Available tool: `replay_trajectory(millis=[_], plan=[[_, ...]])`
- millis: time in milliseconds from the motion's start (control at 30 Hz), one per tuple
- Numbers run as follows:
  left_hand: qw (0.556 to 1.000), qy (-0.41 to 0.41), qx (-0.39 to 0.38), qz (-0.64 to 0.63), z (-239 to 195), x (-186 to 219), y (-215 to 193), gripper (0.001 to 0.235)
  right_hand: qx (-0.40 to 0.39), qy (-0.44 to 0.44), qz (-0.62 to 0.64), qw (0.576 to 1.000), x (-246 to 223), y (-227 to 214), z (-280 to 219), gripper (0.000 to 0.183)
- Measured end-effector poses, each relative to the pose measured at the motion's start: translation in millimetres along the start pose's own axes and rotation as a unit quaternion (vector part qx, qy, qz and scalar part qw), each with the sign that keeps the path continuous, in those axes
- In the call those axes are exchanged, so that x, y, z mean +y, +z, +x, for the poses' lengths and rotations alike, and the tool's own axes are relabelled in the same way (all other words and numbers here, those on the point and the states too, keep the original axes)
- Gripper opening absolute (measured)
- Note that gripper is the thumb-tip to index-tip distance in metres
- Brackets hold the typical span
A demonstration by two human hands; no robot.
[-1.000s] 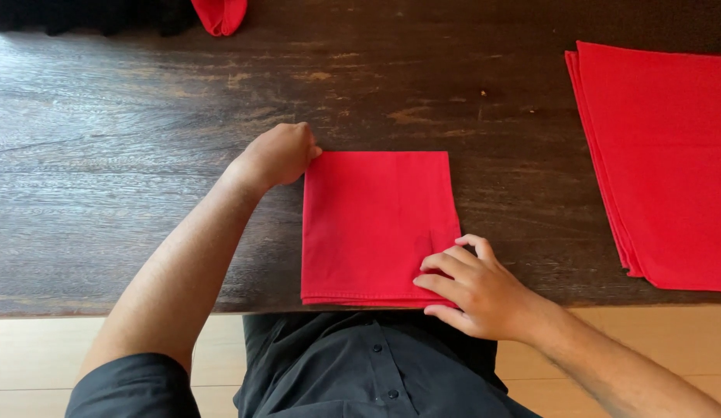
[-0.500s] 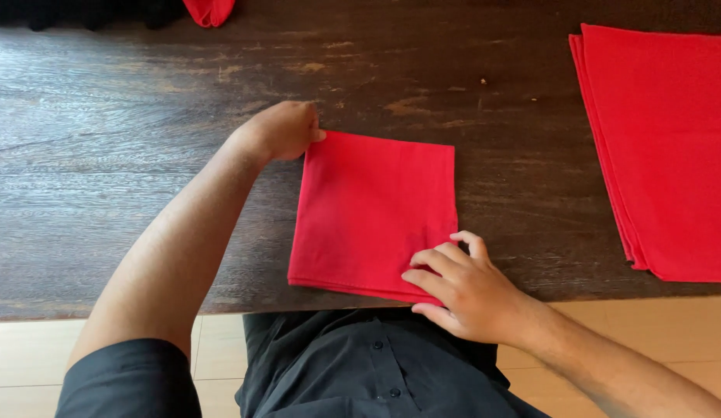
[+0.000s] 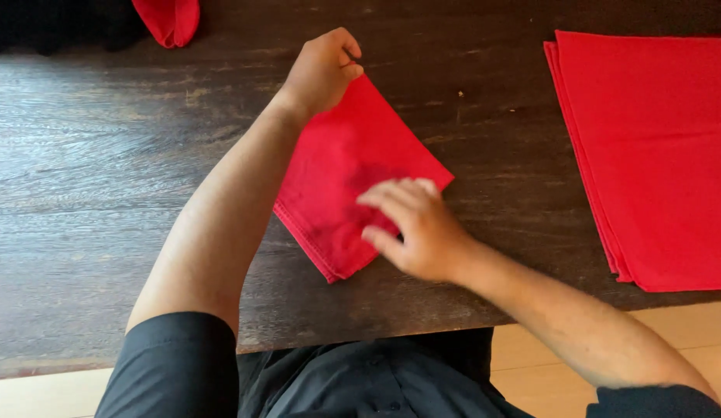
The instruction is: The person folds a red cloth on a wooden table by hand, creating a triangular shape and then tucking the ends to form a standing folded piece. They repeat this process with a second red cloth, placing the finished items next to each other on the table.
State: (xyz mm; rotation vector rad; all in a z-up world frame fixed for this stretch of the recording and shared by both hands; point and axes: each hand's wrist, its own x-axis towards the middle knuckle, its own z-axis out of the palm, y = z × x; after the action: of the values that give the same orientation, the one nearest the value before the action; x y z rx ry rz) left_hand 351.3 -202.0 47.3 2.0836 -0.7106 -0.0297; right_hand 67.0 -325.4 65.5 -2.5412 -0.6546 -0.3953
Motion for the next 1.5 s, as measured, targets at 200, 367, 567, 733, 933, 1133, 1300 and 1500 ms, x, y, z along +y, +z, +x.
replay_trajectory(millis=[200,367,567,733,933,1133,1300,1500], plan=[[0.995,0.086,0.041,-0.01,-15,13,-6,0.018,0.122,0.091,0.013,0.988,105,-7,75,0.046],[0.993,0.111,-0.003,-0.026,-43,53,-25,0.015,0.072,0.086,0.154,0.982,138,2,123,0.047],[0.987,0.161,-0.011,-0.023,-67,56,-40,0.021,-0.011,0.066,0.208,0.976,113,-3,143,0.003],[0.972,0.207,0.1,0.058,-115,67,-51,0.035,0.0,0.089,0.152,0.984,113,9,149,0.027],[0.98,0.117,-0.079,0.14,-251,105,-37,0.033,0.04,0.15,0.097,0.983,116,23,146,0.027],[0.93,0.155,-0.081,0.325,-340,97,9,0.083,0.064,0.165,0.018,0.984,103,25,146,0.012],[0.916,0.12,-0.024,0.381,-351,99,38,0.097,0.064,0.191,-0.038,0.979,91,21,144,0.011],[0.888,0.102,0.068,0.444,-363,95,62,0.091,0.076,0.099,-0.08,0.989,74,10,132,0.011]])
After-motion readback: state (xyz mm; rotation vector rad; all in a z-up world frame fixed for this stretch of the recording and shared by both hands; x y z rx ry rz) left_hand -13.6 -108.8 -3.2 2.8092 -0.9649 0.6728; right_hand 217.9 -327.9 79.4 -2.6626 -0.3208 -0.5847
